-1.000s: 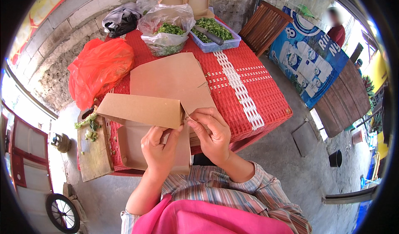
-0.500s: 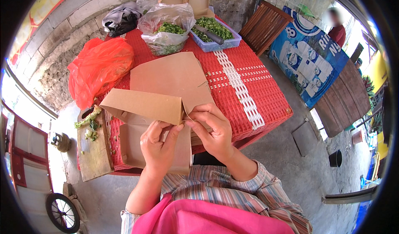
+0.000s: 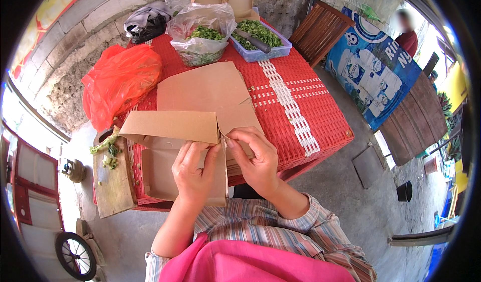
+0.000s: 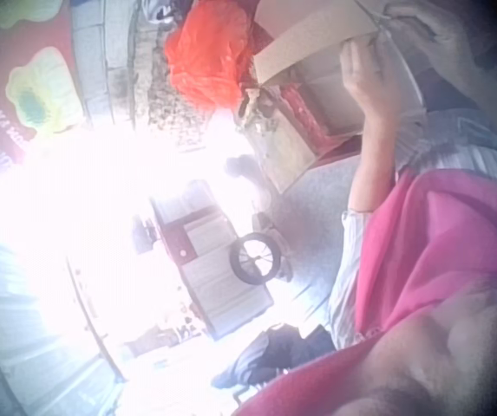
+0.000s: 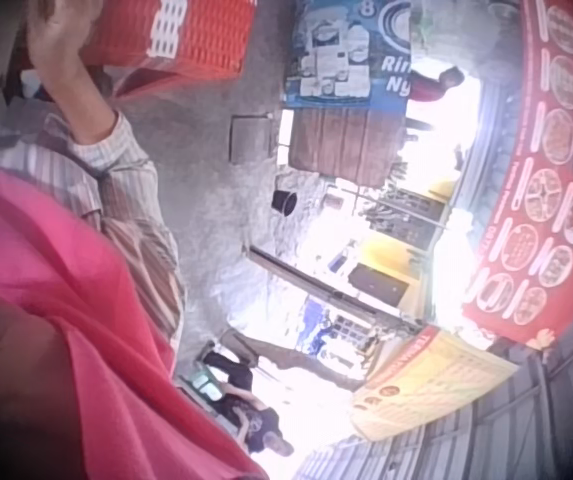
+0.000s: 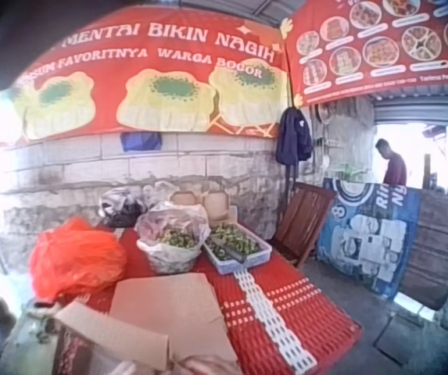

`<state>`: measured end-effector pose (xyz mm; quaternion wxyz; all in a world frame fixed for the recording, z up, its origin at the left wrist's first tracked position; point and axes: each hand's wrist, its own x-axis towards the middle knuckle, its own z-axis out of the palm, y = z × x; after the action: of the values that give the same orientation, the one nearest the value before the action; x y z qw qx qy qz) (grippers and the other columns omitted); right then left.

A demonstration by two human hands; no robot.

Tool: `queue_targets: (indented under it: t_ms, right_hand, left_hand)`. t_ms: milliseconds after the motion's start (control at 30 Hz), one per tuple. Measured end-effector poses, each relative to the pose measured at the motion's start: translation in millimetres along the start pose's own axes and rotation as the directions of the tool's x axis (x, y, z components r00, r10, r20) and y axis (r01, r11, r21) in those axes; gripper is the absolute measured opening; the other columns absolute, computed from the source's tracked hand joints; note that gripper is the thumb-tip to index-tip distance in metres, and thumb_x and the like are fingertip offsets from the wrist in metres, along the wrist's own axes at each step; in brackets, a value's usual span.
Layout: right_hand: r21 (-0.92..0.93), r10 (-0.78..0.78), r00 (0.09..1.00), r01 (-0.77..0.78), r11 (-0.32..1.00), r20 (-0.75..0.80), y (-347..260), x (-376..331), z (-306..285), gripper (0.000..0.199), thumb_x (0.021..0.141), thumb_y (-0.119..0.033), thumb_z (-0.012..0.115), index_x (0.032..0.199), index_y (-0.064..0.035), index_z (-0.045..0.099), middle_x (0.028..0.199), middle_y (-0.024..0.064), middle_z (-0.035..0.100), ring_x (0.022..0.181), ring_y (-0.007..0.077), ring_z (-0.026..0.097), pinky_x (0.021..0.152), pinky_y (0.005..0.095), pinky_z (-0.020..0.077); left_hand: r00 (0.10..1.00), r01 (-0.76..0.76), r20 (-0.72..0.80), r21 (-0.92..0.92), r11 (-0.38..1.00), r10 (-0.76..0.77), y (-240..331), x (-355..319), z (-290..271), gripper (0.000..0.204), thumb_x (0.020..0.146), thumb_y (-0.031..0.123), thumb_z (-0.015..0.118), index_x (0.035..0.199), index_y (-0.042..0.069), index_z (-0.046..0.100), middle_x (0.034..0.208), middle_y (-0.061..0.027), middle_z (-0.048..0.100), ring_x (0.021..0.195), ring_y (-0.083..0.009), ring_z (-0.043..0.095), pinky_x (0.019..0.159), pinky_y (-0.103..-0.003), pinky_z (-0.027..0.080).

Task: The person assembles flat cardboard food containers by folding the sides and tucking the tabs into slots to form a box shape. They handle the containers one at a time from a stack and place the finished boxes on the table.

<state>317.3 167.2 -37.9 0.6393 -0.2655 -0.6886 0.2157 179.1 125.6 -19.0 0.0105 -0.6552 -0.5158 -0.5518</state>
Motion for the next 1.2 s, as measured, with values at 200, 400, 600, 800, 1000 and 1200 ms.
queue_targets:
  t_ms: [200,400,600,800,1000,1200]
  right_hand:
    - [-0.012,-0.017,0.999,0.018,1.000,0.036,-2,5,-6,0.019,0.085,0.010,0.070,0.101,0.0028,0.064,0.094,0.0131,0.067,0.082,0.0246,0.067,0.070,0.0313,0.0527]
    - [0.003,-0.054,0.998,0.054,0.999,0.026,-4,4,-7,0.019,0.085,0.010,0.068,0.102,0.0027,0.064,0.093,0.0130,0.066,0.080,0.0245,0.066,0.067,0.0318,0.0520]
    - [-0.051,-0.141,0.989,0.144,0.988,0.052,-14,7,-11,0.023,0.082,0.012,0.069,0.102,0.0027,0.065,0.094,0.0127,0.067,0.081,0.0254,0.066,0.066,0.0325,0.0522]
    - [-0.103,-0.213,0.973,0.221,0.970,0.087,-5,10,-11,0.025,0.081,0.007,0.072,0.104,0.0036,0.064,0.095,0.0137,0.067,0.081,0.0272,0.066,0.067,0.0336,0.0532]
    - [-0.157,-0.162,0.984,0.173,0.972,0.080,5,9,-7,0.034,0.081,-0.002,0.075,0.111,0.0023,0.059,0.089,0.0150,0.065,0.078,0.0290,0.067,0.064,0.0351,0.0532]
    - [-0.331,0.083,0.994,-0.055,0.942,0.073,23,11,-12,0.026,0.077,0.004,0.073,0.090,-0.0019,0.051,0.076,0.0143,0.059,0.062,0.0303,0.065,0.054,0.0386,0.0502]
  left_hand:
    - [0.994,0.107,0.017,-0.226,0.968,-0.106,-3,0,-3,0.013,0.084,0.001,0.076,0.094,0.000,0.068,0.084,-0.0083,0.070,0.073,-0.0133,0.065,0.068,-0.027,0.050]
    - [0.971,0.235,0.083,-0.209,0.949,-0.222,-10,-6,-8,0.018,0.080,0.004,0.082,0.096,0.003,0.073,0.076,0.0024,0.068,0.062,-0.0021,0.050,0.057,-0.021,0.042]
    - [0.976,0.216,0.089,-0.438,0.873,-0.197,-8,1,-3,0.018,0.080,0.004,0.083,0.096,0.004,0.074,0.076,0.0053,0.067,0.064,-0.0029,0.050,0.059,-0.021,0.042]
    - [0.950,0.289,0.214,-0.336,0.896,-0.227,-4,9,-8,0.017,0.087,0.005,0.075,0.103,0.001,0.072,0.087,-0.0050,0.071,0.080,-0.0060,0.061,0.069,-0.025,0.048]
    - [0.940,0.252,0.279,-0.183,0.950,-0.196,3,11,-12,0.015,0.093,0.004,0.066,0.105,-0.004,0.069,0.092,-0.0092,0.072,0.086,-0.0134,0.063,0.079,-0.028,0.049]
    - [0.899,0.008,0.439,0.002,1.000,-0.008,14,7,-21,0.036,0.086,0.018,0.074,0.115,-0.002,0.066,0.110,-0.0168,0.067,0.099,-0.0332,0.065,0.088,-0.040,0.051]
